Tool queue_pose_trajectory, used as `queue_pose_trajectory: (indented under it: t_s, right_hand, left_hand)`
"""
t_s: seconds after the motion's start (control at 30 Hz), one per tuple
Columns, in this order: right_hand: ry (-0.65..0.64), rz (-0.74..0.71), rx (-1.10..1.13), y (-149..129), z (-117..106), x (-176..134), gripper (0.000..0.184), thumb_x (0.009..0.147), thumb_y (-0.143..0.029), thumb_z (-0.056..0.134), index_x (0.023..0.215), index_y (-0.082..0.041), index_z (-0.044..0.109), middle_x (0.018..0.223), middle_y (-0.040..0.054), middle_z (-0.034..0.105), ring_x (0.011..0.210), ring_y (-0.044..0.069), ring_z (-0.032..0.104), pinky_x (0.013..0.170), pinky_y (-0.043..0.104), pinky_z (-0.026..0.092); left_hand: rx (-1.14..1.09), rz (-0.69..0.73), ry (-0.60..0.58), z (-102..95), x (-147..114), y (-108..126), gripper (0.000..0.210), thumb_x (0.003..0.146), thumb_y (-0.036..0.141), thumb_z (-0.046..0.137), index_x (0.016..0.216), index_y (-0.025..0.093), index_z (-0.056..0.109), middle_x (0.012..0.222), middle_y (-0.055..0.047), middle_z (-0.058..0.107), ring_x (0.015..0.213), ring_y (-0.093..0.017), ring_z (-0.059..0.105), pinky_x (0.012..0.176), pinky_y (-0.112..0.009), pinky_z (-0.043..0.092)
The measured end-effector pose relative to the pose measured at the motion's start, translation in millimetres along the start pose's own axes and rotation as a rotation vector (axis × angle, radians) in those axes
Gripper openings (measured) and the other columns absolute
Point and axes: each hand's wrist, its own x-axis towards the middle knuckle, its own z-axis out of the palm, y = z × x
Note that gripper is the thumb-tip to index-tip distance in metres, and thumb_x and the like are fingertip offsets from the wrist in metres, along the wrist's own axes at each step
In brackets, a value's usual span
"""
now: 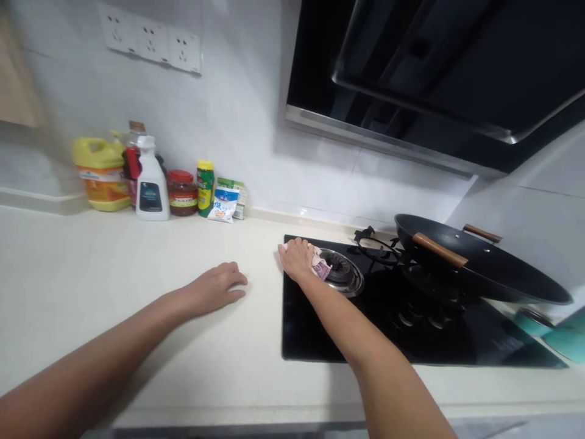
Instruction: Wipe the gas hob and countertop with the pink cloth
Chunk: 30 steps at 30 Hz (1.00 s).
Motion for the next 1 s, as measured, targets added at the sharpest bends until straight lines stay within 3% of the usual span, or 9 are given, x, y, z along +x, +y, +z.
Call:
queue_pose_trajectory:
  t_s: [0.13, 0.23, 0.3, 0.47, 0.6, 0.7, 0.8, 0.9, 1.0]
  right_hand:
    - [-0.078, -0.053, 0.051, 12.5, -14.7, -8.2, 0.049, 0.101, -0.05, 0.033, 0.135, -0.023, 0.056, 0.134, 0.0129, 0.056, 0.12, 0.029, 0.05, 0.1, 0.046, 0.037]
    - [0.008, -0.269, -0.001, 34.3, -26.1, -30.4, 0.049, 0.099, -0.048, 0.04, 0.144, -0.029, 0.047, 0.15, 0.01, 0.043, 0.133, 0.029, 0.039, 0.107, 0.047, 0.032]
    - [0.067, -0.386, -0.048, 49.4, -30.6, -46.7, 0.046, 0.098, -0.046, 0.045, 0.139, -0.028, 0.052, 0.152, 0.0105, 0.04, 0.137, 0.031, 0.033, 0.111, 0.051, 0.027]
    - [0.168, -0.367, 0.029, 80.5, -36.1, -81.7, 0.032, 0.1, -0.033, 0.043, 0.121, -0.025, 0.065, 0.134, 0.0122, 0.053, 0.124, 0.028, 0.044, 0.104, 0.048, 0.037]
    - [0.06, -0.543, 0.124, 103.3, -46.1, -120.3, 0.034, 0.102, -0.03, 0.037, 0.116, -0.026, 0.067, 0.123, 0.0097, 0.061, 0.118, 0.023, 0.052, 0.1, 0.044, 0.043]
    - [-0.04, -0.477, 0.145, 120.9, -57.8, -157.2, 0.04, 0.104, -0.037, 0.034, 0.129, -0.027, 0.062, 0.134, 0.0095, 0.059, 0.127, 0.023, 0.05, 0.108, 0.045, 0.04]
    - [-0.188, -0.325, 0.105, 131.7, -68.0, -190.7, 0.05, 0.103, -0.048, 0.032, 0.147, -0.029, 0.048, 0.154, 0.0073, 0.044, 0.145, 0.025, 0.033, 0.118, 0.051, 0.028]
    - [-0.33, -0.23, 0.076, 128.3, -71.7, -211.8, 0.064, 0.101, -0.057, 0.031, 0.157, -0.028, 0.028, 0.164, 0.0065, 0.025, 0.152, 0.025, 0.018, 0.121, 0.055, 0.02]
    - [-0.352, -0.226, 0.062, 115.1, -69.6, -219.8, 0.072, 0.099, -0.061, 0.032, 0.16, -0.024, 0.019, 0.165, 0.008, 0.015, 0.153, 0.025, 0.012, 0.123, 0.055, 0.014]
  left_hand:
    - [0.0, -0.012, -0.019, -4.5, -1.7, 4.9, 0.033, 0.089, 0.037, 0.051, 0.111, 0.022, 0.07, 0.111, -0.011, 0.06, 0.106, -0.028, 0.059, 0.092, -0.038, 0.046]
    - [0.008, -0.008, -0.032, -5.4, -1.3, 5.5, 0.033, 0.089, 0.038, 0.051, 0.111, 0.023, 0.07, 0.113, -0.011, 0.06, 0.108, -0.028, 0.058, 0.093, -0.039, 0.046]
    - [-0.006, -0.019, -0.037, -6.1, -0.7, 4.7, 0.034, 0.089, 0.039, 0.05, 0.112, 0.023, 0.069, 0.115, -0.011, 0.06, 0.109, -0.028, 0.058, 0.094, -0.039, 0.046]
    - [-0.064, -0.068, -0.042, -10.9, -0.8, 3.9, 0.036, 0.089, 0.041, 0.048, 0.11, 0.022, 0.069, 0.118, -0.011, 0.061, 0.111, -0.027, 0.059, 0.094, -0.036, 0.047]
    - [-0.067, -0.079, -0.034, -12.2, -1.3, 4.6, 0.036, 0.089, 0.041, 0.048, 0.109, 0.022, 0.07, 0.117, -0.01, 0.062, 0.11, -0.027, 0.06, 0.093, -0.035, 0.047]
    - [-0.072, -0.078, -0.033, -10.5, -0.2, 3.3, 0.037, 0.088, 0.042, 0.047, 0.11, 0.021, 0.07, 0.117, -0.01, 0.062, 0.11, -0.028, 0.06, 0.094, -0.036, 0.047]
    - [-0.069, -0.057, -0.032, -8.7, 1.2, 1.1, 0.039, 0.088, 0.043, 0.047, 0.112, 0.021, 0.069, 0.116, -0.011, 0.062, 0.109, -0.028, 0.061, 0.094, -0.038, 0.047]
    - [-0.057, -0.05, -0.027, -8.3, 1.9, 0.0, 0.039, 0.088, 0.043, 0.047, 0.111, 0.021, 0.07, 0.115, -0.011, 0.062, 0.108, -0.028, 0.061, 0.092, -0.038, 0.047]
    - [-0.048, -0.056, -0.022, -8.8, 1.8, 0.3, 0.039, 0.088, 0.043, 0.046, 0.111, 0.021, 0.07, 0.115, -0.011, 0.063, 0.107, -0.028, 0.062, 0.092, -0.036, 0.047]
